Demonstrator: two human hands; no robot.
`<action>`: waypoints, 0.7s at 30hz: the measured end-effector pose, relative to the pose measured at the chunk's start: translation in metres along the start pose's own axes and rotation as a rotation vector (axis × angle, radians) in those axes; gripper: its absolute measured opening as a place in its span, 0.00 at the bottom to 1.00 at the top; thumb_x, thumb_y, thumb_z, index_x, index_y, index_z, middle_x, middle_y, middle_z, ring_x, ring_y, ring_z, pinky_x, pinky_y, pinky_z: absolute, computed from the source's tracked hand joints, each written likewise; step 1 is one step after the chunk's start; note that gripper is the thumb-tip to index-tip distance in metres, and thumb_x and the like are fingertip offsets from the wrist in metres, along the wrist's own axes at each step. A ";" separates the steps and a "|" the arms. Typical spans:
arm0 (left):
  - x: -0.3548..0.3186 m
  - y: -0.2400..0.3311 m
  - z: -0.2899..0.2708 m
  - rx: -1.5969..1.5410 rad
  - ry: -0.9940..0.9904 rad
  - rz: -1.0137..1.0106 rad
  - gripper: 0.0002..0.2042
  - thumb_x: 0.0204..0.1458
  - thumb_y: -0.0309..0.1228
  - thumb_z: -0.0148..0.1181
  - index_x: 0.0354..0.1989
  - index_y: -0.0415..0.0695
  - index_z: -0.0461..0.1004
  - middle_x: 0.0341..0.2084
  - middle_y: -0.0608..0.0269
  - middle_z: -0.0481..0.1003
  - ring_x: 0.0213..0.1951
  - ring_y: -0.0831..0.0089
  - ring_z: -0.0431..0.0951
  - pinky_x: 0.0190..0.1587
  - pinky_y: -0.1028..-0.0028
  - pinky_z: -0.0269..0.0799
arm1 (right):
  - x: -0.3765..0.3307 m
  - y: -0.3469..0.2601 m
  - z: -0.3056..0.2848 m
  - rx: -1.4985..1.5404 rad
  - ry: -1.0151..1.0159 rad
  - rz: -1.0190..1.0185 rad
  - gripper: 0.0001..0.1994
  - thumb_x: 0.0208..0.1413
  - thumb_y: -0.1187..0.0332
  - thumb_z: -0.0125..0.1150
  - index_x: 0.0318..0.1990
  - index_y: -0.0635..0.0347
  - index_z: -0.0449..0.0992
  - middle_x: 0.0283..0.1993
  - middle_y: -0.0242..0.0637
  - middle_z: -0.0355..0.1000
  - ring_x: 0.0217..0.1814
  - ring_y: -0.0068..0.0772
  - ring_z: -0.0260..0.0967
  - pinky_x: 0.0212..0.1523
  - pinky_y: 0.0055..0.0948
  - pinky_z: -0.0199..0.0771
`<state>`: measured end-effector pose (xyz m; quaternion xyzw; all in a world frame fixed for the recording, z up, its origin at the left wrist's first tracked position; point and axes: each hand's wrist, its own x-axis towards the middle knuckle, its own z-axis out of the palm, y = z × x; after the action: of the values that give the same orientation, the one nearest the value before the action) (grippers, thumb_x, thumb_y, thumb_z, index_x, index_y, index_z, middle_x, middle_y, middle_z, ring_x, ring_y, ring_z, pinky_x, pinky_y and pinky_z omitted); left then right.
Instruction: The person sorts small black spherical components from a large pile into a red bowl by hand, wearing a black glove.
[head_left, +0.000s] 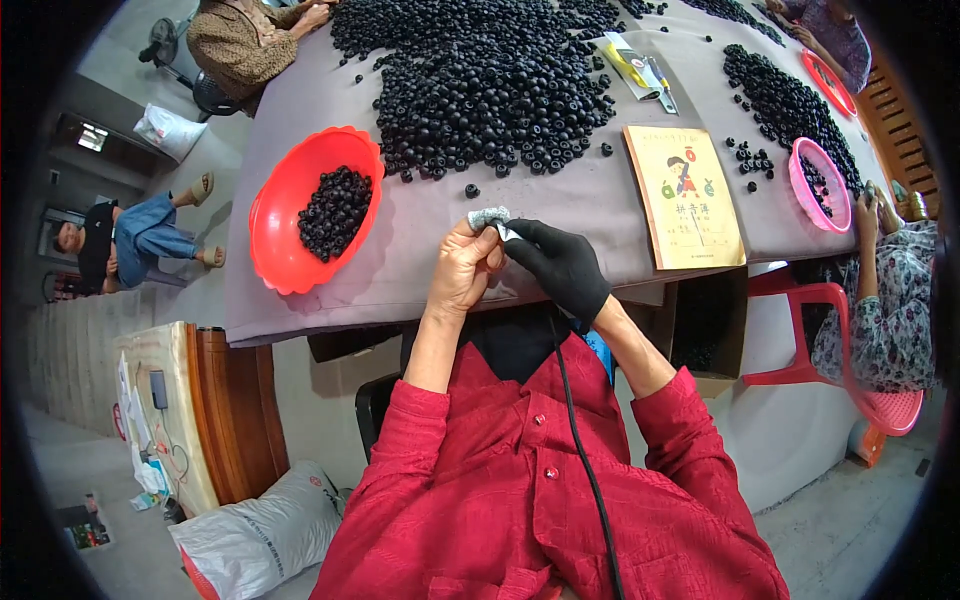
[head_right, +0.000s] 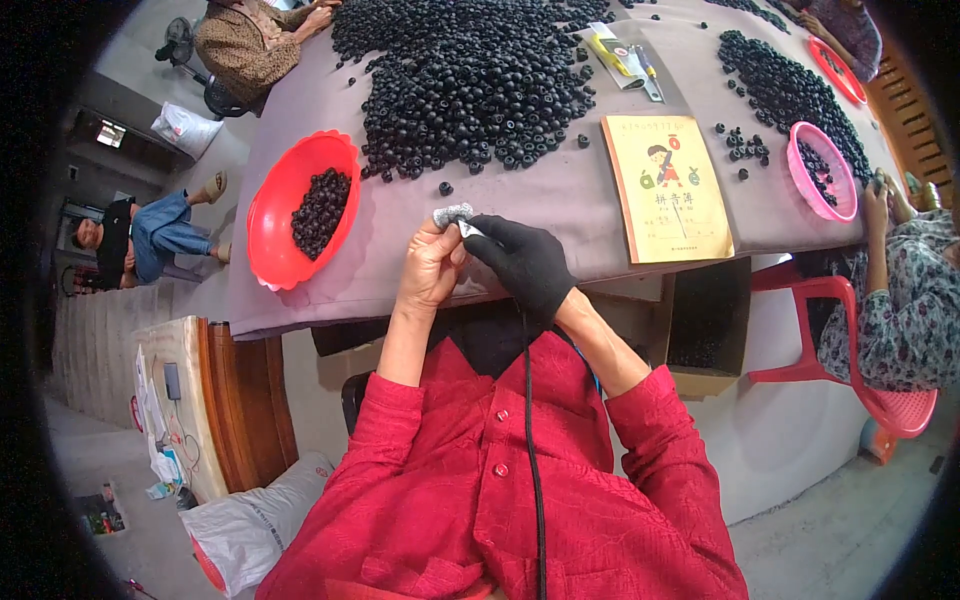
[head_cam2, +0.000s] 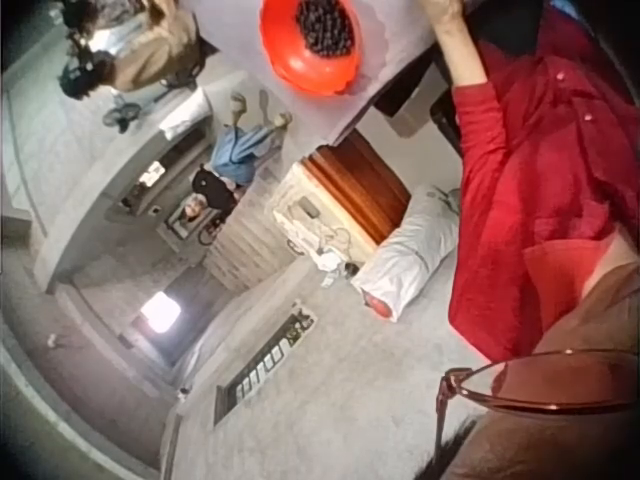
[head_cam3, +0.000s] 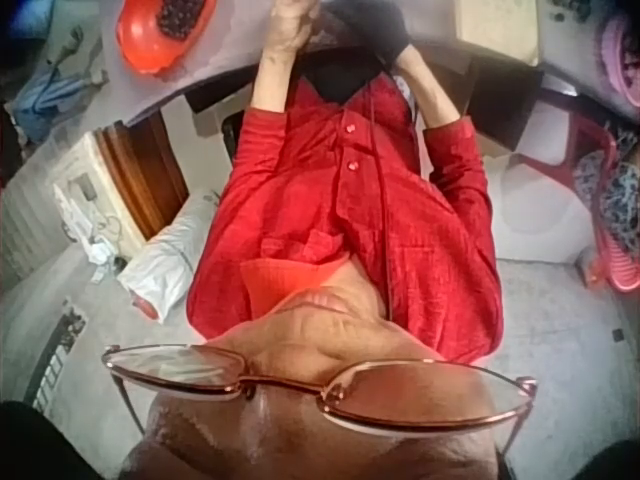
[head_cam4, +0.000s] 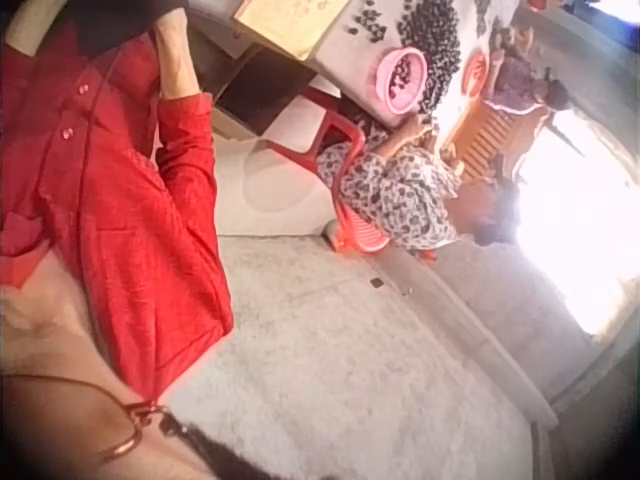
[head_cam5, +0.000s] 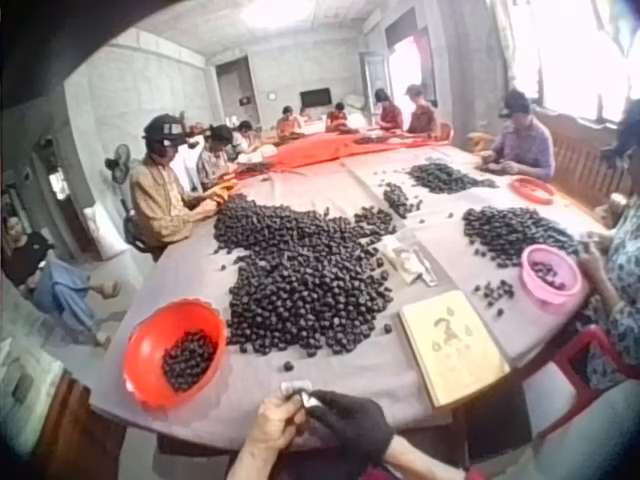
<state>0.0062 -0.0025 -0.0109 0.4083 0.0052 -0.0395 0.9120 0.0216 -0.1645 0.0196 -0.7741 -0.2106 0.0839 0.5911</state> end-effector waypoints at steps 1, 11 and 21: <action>0.000 0.000 0.001 0.000 0.001 0.000 0.09 0.53 0.26 0.53 0.42 0.41 0.72 0.20 0.69 0.69 0.19 0.81 0.63 0.24 0.80 0.60 | 0.000 0.001 0.000 0.000 -0.001 0.000 0.18 0.53 0.56 0.53 0.47 0.56 0.73 0.40 0.43 0.73 0.42 0.40 0.73 0.40 0.30 0.70; 0.000 -0.001 0.000 0.028 0.017 0.013 0.08 0.53 0.24 0.52 0.41 0.40 0.72 0.22 0.68 0.71 0.19 0.83 0.64 0.24 0.83 0.61 | 0.000 0.002 0.001 -0.031 0.009 -0.007 0.18 0.53 0.55 0.52 0.46 0.54 0.73 0.39 0.44 0.73 0.41 0.43 0.72 0.39 0.32 0.70; -0.001 -0.001 -0.001 0.132 0.011 0.045 0.07 0.53 0.25 0.53 0.39 0.39 0.72 0.15 0.69 0.68 0.17 0.83 0.63 0.22 0.83 0.59 | 0.001 0.006 0.000 -0.124 -0.023 -0.052 0.17 0.54 0.55 0.50 0.47 0.53 0.72 0.38 0.44 0.73 0.40 0.47 0.71 0.37 0.35 0.70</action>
<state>0.0049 -0.0029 -0.0123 0.4679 -0.0015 -0.0170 0.8836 0.0241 -0.1648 0.0140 -0.8025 -0.2421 0.0640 0.5415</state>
